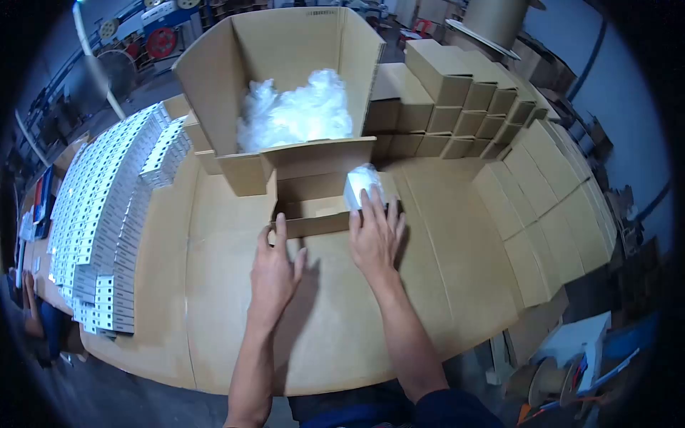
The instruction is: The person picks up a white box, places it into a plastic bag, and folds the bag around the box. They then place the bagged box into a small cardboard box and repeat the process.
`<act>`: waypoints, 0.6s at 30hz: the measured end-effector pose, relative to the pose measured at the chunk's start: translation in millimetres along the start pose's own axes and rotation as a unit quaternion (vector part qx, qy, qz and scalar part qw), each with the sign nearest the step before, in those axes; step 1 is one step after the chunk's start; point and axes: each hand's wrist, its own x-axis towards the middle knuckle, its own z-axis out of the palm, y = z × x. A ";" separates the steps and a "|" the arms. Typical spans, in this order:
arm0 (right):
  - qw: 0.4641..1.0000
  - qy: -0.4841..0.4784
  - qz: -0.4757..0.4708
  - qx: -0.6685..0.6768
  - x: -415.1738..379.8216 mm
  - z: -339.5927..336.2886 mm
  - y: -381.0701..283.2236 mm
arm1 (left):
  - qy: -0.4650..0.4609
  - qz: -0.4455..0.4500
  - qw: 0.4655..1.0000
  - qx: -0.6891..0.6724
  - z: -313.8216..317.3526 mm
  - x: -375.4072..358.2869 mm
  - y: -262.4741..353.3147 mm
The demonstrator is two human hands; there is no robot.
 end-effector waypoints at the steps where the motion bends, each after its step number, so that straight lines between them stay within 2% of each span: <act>1: 0.999 -0.007 0.001 -0.042 -6.0 0.4 -0.8 | 0.012 0.006 1.000 -0.017 4.2 -0.1 -3.1; 7: 0.993 -0.035 0.060 -0.096 -1.0 13.9 -10.9 | -0.036 0.000 0.999 -0.016 -9.1 -16.3 -11.5; 9: 0.990 -0.041 0.031 -0.135 2.5 4.7 -11.0 | -0.004 0.000 0.998 -0.059 -34.9 -42.7 -19.8; 12: 0.989 0.055 0.036 -0.130 -0.6 -17.9 -52.1 | 0.079 -0.019 0.993 -0.085 -71.1 -83.7 -49.2; 13: 0.996 0.078 -0.039 -0.032 1.2 -21.9 -71.4 | 0.112 -0.028 0.989 -0.088 -87.7 -97.2 -64.1; 15: 0.964 0.119 -0.175 0.161 -7.3 -24.8 -128.8 | 0.212 -0.067 0.975 -0.020 -132.6 -116.0 -100.3; 16: 0.947 0.031 -0.214 0.237 -14.8 -20.6 -162.8 | 0.252 -0.097 0.963 0.009 -152.0 -120.6 -120.6; 18: 0.879 -0.122 -0.308 0.344 -33.3 -7.9 -236.5 | 0.325 -0.136 0.932 0.083 -190.5 -122.1 -160.1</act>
